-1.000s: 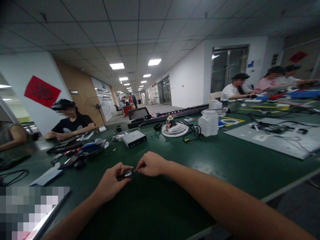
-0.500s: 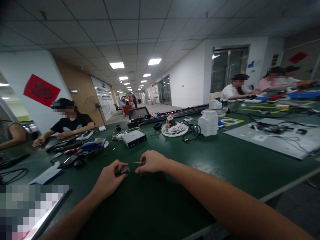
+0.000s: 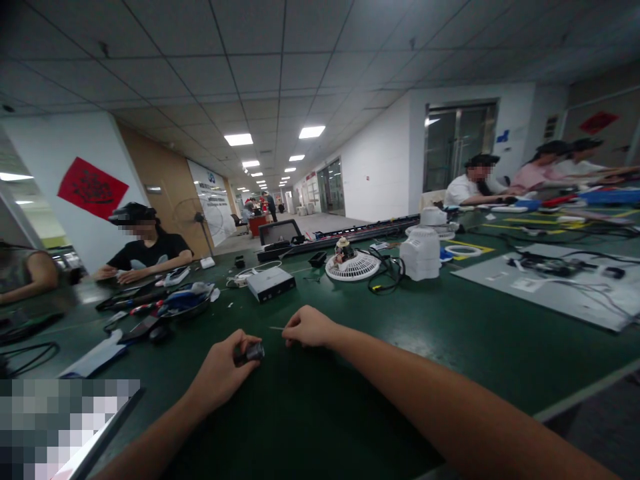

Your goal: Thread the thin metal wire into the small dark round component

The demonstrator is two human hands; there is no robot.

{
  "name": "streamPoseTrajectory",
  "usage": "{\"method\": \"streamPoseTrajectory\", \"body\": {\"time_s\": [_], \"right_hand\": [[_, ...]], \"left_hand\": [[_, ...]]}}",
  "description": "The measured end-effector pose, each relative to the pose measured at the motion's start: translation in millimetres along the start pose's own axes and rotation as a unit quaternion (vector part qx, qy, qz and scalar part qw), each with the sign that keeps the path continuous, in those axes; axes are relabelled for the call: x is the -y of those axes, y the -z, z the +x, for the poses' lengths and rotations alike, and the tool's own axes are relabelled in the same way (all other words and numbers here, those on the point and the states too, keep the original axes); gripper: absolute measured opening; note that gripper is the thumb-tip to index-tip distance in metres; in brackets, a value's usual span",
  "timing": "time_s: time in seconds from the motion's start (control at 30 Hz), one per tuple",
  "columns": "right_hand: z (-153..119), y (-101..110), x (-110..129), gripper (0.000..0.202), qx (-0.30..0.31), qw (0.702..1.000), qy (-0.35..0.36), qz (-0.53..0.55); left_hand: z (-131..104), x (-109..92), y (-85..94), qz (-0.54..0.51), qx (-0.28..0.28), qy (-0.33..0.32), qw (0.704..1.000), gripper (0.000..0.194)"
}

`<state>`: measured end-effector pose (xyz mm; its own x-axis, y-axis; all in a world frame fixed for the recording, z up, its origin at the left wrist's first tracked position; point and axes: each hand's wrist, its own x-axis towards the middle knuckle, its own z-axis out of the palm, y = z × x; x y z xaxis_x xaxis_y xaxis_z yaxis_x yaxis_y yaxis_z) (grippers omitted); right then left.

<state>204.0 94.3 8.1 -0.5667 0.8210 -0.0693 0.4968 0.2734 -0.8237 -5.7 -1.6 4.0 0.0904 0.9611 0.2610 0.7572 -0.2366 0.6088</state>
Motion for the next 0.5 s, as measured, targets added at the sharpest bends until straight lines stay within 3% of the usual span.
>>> {"method": "streamPoseTrajectory", "body": {"time_s": [0.07, 0.17, 0.23, 0.33, 0.43, 0.5], "right_hand": [[5.2, 4.8, -0.9, 0.021, -0.093, 0.989, -0.015, 0.116], [9.2, 17.1, 0.4, 0.033, -0.285, 0.923, -0.018, 0.257], [9.5, 23.5, 1.2, 0.040, -0.334, 0.899, -0.018, 0.283], [9.3, 19.9, 0.5, 0.034, -0.301, 0.913, -0.015, 0.276], [9.6, 0.7, -0.3, 0.021, -0.180, 0.952, 0.014, 0.246], [9.0, -13.7, 0.8, 0.016, -0.136, 0.964, 0.043, 0.224]], "left_hand": [[0.0, 0.3, 0.1, -0.007, -0.001, 0.001, 1.000, 0.019], [-0.8, 1.4, 0.5, -0.023, 0.000, 0.005, 1.000, 0.017], [-1.4, 2.3, 0.6, -0.036, 0.001, 0.004, 0.999, 0.016], [-1.9, 2.9, 0.1, -0.046, -0.005, 0.004, 0.999, 0.016], [-1.3, 1.9, -1.1, -0.054, -0.013, -0.001, 0.998, 0.020], [-0.7, 0.4, -1.9, -0.062, -0.018, -0.007, 0.998, 0.023]]}}
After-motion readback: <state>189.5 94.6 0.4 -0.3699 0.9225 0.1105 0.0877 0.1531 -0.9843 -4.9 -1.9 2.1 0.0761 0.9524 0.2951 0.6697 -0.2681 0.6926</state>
